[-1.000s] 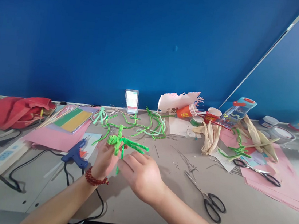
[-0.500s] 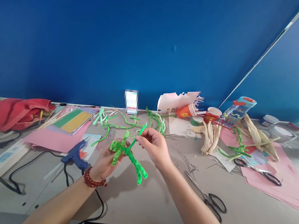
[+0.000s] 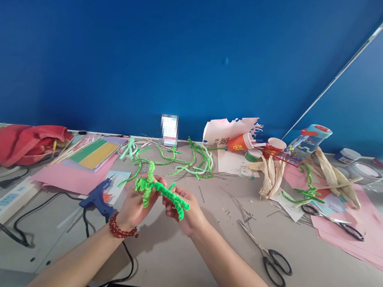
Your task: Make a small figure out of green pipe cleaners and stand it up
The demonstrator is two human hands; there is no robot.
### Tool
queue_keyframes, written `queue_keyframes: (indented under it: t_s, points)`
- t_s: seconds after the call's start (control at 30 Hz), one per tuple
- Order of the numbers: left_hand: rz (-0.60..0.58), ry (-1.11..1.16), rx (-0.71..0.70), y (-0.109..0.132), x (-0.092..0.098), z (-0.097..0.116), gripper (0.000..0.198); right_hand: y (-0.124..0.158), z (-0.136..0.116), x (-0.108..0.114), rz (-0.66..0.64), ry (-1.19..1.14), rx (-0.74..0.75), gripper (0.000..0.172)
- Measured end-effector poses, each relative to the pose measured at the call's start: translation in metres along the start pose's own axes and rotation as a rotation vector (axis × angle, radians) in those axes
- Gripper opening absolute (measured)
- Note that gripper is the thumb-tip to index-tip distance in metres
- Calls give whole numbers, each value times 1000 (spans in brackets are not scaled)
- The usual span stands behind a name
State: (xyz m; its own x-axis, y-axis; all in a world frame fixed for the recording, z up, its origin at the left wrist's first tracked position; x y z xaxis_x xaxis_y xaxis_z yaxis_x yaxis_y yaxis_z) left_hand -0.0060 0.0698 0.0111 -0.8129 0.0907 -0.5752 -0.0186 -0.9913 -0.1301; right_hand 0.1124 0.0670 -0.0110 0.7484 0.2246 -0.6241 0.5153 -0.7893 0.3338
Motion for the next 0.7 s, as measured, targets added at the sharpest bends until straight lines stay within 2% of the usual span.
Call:
queue_keyframes:
  t_s: [0.13, 0.23, 0.27, 0.33, 0.4, 0.47, 0.57, 0.7]
  points:
    - [48, -39, 12, 0, 1, -1, 25, 4, 16, -5, -33, -112, -103, 28]
    - [81, -27, 20, 0, 0, 0, 27, 10, 23, -3, -15, -10, -96, 31]
    - [93, -25, 21, 0, 0, 0, 27, 12, 23, 0, 12, 86, -46, 34]
    - [122, -30, 15, -1, 1, 0, 26, 18, 18, 7, 113, 343, 167, 35]
    - [158, -41, 2, -1, 4, -2, 26, 26, 10, 12, 244, 588, 433, 27]
    - [190, -43, -11, -1, 7, -4, 27, 31, 8, 13, 316, 780, 574, 28]
    - [214, -41, -9, 0, 9, -7, 27, 29, 8, 5, 278, 937, 618, 40]
    - [223, -87, -13, 1, 10, -6, 25, 20, 9, 1, 224, 782, 580, 29]
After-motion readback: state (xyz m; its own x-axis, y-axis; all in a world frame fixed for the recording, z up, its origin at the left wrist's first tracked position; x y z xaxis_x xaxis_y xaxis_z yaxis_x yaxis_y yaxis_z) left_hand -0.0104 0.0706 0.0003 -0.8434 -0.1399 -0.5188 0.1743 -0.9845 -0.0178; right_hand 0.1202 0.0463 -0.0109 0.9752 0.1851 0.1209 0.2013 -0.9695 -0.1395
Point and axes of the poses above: each hand's wrist, its own y-axis away from the middle knuckle, its own x-axis out of the back of the hand, z = x × y, the point moved 5 cm from there along -y, towards the middle knuckle, and after that the axes turned 2 degrees about -x, right-handed, at the moved point
